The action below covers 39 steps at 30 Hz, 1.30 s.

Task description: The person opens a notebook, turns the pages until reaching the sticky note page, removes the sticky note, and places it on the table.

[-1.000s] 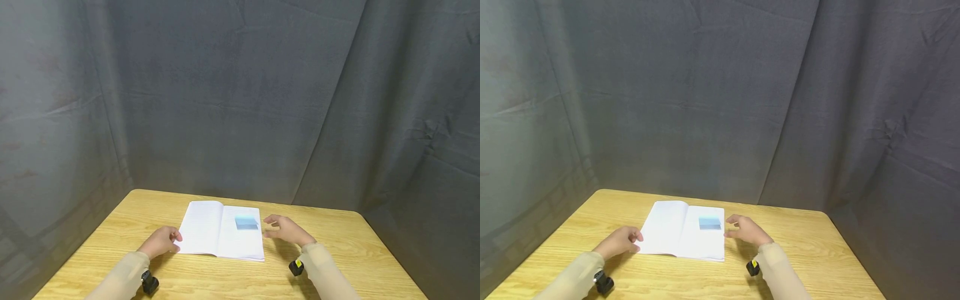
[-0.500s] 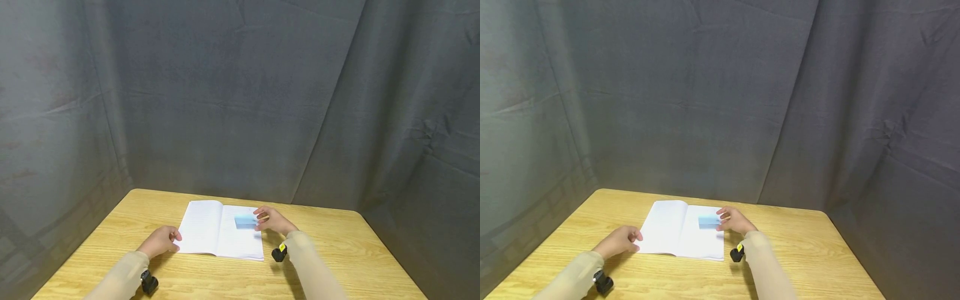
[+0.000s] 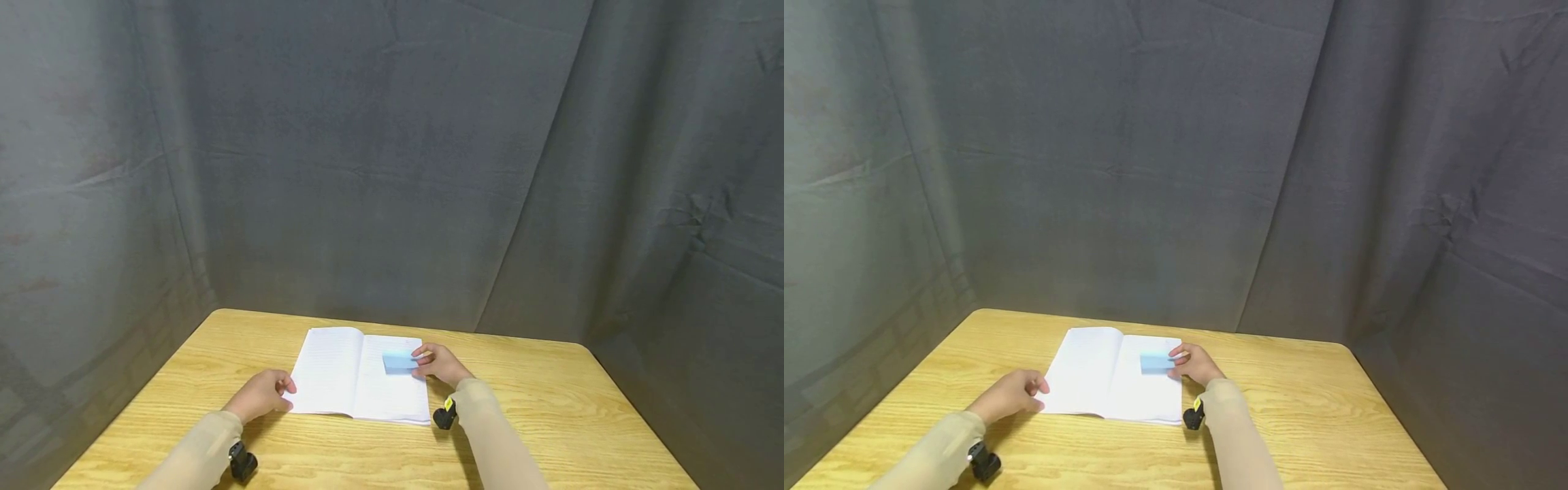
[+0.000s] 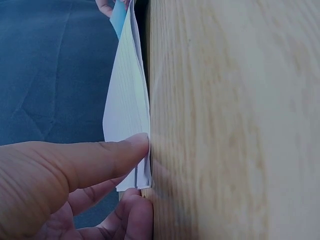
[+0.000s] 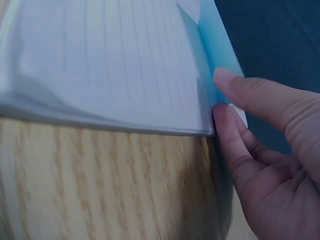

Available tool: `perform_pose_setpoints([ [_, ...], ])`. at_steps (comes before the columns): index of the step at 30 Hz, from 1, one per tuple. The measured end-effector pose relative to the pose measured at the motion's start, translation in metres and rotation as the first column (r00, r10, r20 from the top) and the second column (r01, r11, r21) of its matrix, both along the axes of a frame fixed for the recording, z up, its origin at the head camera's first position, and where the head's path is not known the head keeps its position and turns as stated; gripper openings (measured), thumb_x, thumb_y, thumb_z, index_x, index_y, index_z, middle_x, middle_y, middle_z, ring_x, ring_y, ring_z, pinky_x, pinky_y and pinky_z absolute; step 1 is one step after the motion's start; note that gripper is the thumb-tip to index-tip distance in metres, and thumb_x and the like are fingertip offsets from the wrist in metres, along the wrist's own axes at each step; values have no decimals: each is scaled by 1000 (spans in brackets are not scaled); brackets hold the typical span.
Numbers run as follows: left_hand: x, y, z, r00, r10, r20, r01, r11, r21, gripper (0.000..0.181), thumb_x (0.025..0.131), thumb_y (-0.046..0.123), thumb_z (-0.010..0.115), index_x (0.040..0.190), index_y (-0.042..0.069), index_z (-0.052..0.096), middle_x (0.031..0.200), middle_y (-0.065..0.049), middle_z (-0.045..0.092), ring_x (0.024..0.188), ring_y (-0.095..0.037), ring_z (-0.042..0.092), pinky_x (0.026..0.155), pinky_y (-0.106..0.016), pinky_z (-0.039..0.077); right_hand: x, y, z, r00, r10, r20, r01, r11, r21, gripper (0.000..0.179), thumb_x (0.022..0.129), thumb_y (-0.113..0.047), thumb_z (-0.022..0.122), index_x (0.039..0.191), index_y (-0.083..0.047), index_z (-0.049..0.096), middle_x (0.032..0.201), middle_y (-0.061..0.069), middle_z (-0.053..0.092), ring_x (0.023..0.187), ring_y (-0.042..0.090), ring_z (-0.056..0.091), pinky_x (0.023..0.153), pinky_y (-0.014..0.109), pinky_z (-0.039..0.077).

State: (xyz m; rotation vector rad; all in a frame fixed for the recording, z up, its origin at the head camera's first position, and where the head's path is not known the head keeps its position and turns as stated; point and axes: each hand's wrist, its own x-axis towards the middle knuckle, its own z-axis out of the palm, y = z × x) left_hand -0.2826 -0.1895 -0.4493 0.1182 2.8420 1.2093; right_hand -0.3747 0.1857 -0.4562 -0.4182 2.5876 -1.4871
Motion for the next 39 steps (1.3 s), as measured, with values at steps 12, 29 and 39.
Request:
perform_pose_setpoints([
  [12, 0, -2, -1, 1000, 4, 7, -4, 1000, -14, 24, 69, -3, 79, 83, 7, 62, 75, -4, 48, 72, -19, 45, 63, -31, 36, 9, -8, 7, 1000, -3, -17, 3, 1000, -30, 20, 88, -5, 68, 100, 9, 63, 87, 10, 67, 73, 10, 56, 69, 22, 49],
  [29, 1, -1, -1, 1000, 8, 5, -8, 1000, -2, 24, 69, -3, 79, 83, 7, 62, 73, -4, 47, 71, -19, 44, 63, -31, 36, 0, -1, -9, 999, -45, 6, 45, 995, -84, 16, 87, -8, 71, 87, 5, 63, 72, -3, 59, 64, 9, 48, 60, 23, 43],
  [39, 2, -1, 0, 1000, 8, 13, -8, 1000, 7, 24, 69, -2, 79, 83, 7, 63, 73, -4, 46, 70, -18, 44, 62, -30, 36, 3, -4, -6, 996, -88, 34, 90, 994, -65, 13, 87, -5, 69, 89, 5, 61, 75, -1, 57, 67, 8, 50, 63, 22, 46],
])
